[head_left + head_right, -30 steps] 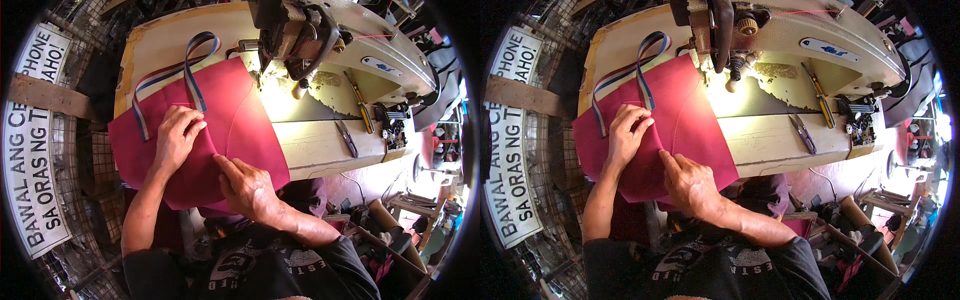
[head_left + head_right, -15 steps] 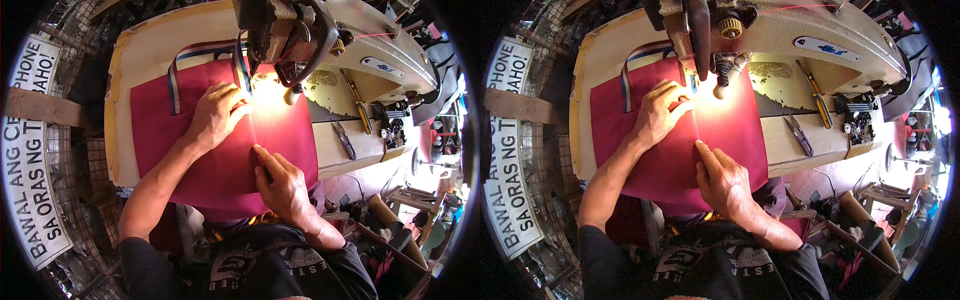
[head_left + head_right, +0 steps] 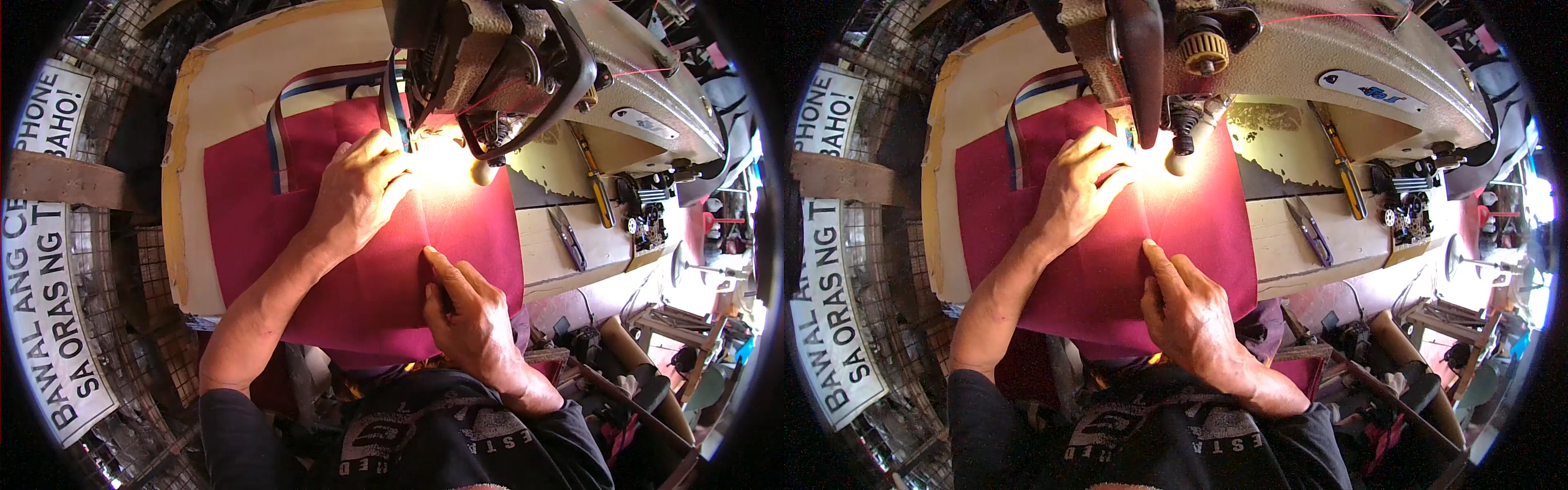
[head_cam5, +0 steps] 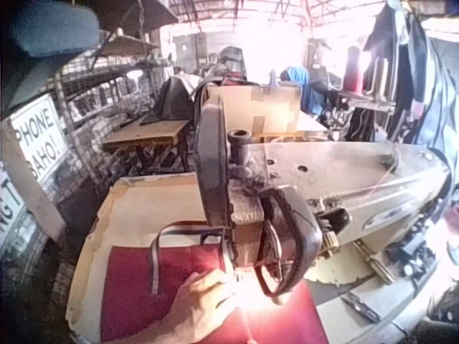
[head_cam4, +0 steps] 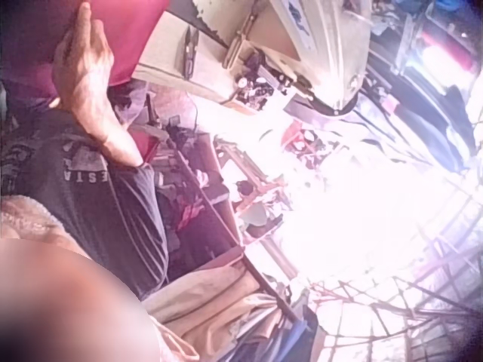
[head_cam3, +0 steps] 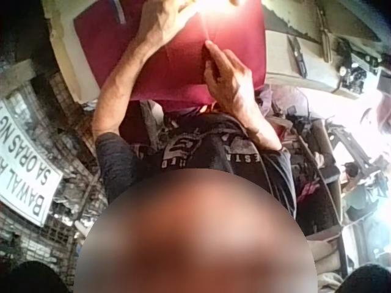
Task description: Sewing a pocket and straps onto a pink bag using an industrial sewing machine.
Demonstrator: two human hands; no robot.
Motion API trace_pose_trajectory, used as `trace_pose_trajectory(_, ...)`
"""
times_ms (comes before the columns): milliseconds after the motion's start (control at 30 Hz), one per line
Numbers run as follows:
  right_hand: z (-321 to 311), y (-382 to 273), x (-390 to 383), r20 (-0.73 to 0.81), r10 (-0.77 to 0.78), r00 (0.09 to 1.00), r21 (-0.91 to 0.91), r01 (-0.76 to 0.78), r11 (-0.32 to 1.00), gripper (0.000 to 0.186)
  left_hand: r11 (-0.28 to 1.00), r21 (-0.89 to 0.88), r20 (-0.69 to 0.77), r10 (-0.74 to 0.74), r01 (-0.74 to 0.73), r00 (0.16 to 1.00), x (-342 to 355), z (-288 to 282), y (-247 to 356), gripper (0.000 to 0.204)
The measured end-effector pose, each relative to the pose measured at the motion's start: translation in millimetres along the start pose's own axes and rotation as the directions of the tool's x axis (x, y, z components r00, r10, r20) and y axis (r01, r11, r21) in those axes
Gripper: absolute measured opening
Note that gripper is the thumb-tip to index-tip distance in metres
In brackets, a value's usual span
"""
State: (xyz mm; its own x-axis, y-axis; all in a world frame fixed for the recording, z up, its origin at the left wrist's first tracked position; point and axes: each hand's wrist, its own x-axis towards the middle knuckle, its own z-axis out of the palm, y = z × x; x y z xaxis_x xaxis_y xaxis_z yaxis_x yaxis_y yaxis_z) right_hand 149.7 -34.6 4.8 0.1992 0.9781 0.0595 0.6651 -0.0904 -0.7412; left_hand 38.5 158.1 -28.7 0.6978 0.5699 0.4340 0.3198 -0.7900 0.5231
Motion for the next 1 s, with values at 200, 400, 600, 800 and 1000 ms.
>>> trace_pose_trajectory(200, -3, -1, -2, 0.029, -0.007, 1.0, -0.026, 0.007, 1.0, 0.045, 0.994, -0.012, 0.018, 0.104, -0.104, 0.994, -1, -6, -4, 0.011)
trace_pose_trajectory(400, -5, 1, -3, 0.032, -0.022, 0.999, -0.029, 0.023, 0.999, 0.046, 0.999, -0.048, 0.006, 0.0, 0.001, 1.0, -1, -3, 2, 0.01)
trace_pose_trajectory(600, -7, 0, -3, 0.055, -0.025, 0.998, 0.006, 0.025, 1.0, 0.046, 0.999, -0.028, 0.033, -0.024, 0.025, 0.999, -1, -6, 6, 0.01)
trace_pose_trajectory(800, -15, 2, 4, 0.083, -0.083, 0.993, -0.106, 0.092, 0.99, 0.045, 0.998, 0.051, 0.037, 0.021, -0.023, 0.999, 0, -4, 5, 0.009)
trace_pose_trajectory(1000, -14, 31, 57, 0.008, -0.404, 0.915, -0.248, 0.394, 0.885, 0.045, 0.998, 0.058, 0.035, -0.008, 0.006, 0.999, -4, -1, 5, 0.008)
